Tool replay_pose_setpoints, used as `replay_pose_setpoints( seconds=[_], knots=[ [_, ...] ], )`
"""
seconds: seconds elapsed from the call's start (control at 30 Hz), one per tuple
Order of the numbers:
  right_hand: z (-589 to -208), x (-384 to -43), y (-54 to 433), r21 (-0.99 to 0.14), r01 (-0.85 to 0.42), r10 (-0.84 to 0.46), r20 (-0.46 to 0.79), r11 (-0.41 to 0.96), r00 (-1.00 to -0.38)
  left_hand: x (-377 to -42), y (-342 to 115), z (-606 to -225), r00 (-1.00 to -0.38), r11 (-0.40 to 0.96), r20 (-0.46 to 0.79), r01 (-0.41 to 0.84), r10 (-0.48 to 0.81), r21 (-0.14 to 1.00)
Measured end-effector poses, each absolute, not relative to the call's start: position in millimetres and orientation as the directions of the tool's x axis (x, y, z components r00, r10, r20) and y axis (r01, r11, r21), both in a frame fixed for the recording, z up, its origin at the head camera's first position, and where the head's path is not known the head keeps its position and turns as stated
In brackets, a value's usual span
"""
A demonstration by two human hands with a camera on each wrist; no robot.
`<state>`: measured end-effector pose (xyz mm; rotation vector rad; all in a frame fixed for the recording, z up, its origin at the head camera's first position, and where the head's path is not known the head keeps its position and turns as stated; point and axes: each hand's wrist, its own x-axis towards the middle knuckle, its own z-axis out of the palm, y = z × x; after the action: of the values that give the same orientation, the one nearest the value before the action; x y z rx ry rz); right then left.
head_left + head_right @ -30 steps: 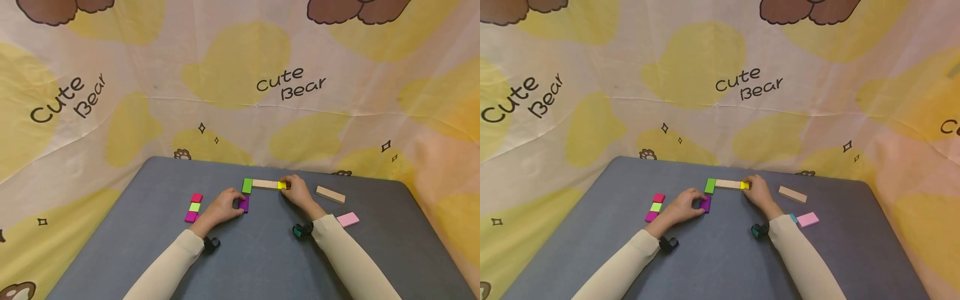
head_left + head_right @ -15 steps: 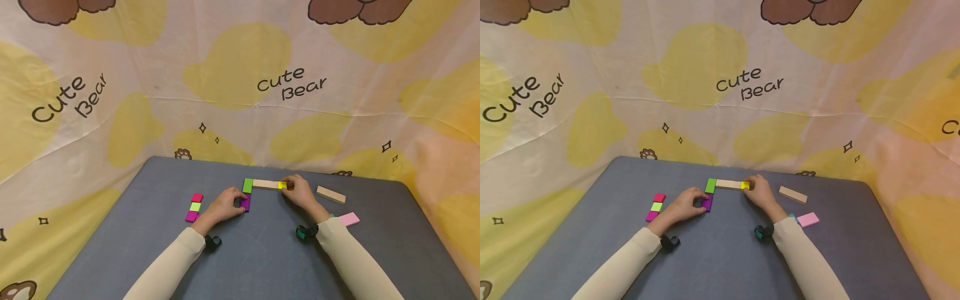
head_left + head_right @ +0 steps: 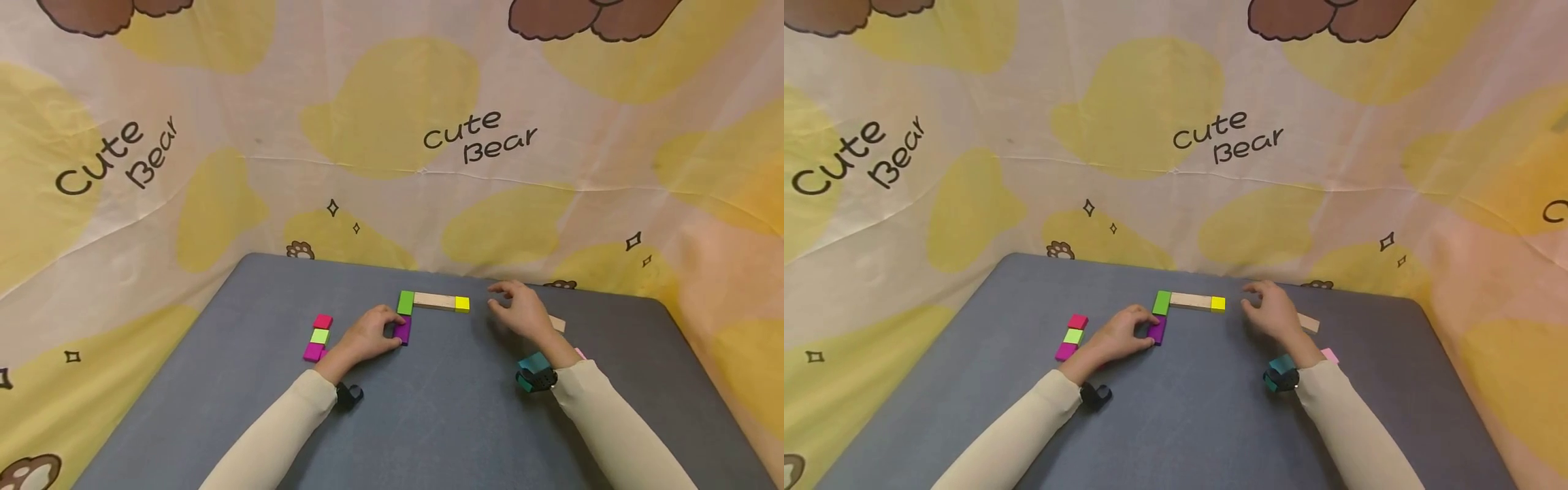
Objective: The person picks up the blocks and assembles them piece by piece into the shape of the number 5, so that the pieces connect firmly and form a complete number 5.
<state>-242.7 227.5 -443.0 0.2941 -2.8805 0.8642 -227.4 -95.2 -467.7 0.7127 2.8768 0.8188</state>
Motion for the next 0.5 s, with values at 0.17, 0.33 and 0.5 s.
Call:
replay_pose_setpoints(
  seconds=[0.17, 0.33, 0.5],
  knots=[
    [-438.8, -236.5, 251.5, -0.486, -0.184, -0.136, 0.133, 0.854, -0.982, -227.2, -94.9, -467.8, -0.896, 0.759, 0.058, 0.407, 0.441, 0.509],
    [-441.7, -229.9, 271.7, -0.454, -0.181, -0.147, 0.109, 0.872, -0.983, -226.8, -95.1, -467.0, -0.897, 0.761, 0.052, 0.401, 0.438, 0.51],
    [-448.5, -228.0, 287.7, -0.418, -0.202, -0.171, 0.111, 0.886, -0.979, -226.2, -94.8, -467.4, -0.899, 0.764, 0.048, 0.397, 0.435, 0.508]
  ],
)
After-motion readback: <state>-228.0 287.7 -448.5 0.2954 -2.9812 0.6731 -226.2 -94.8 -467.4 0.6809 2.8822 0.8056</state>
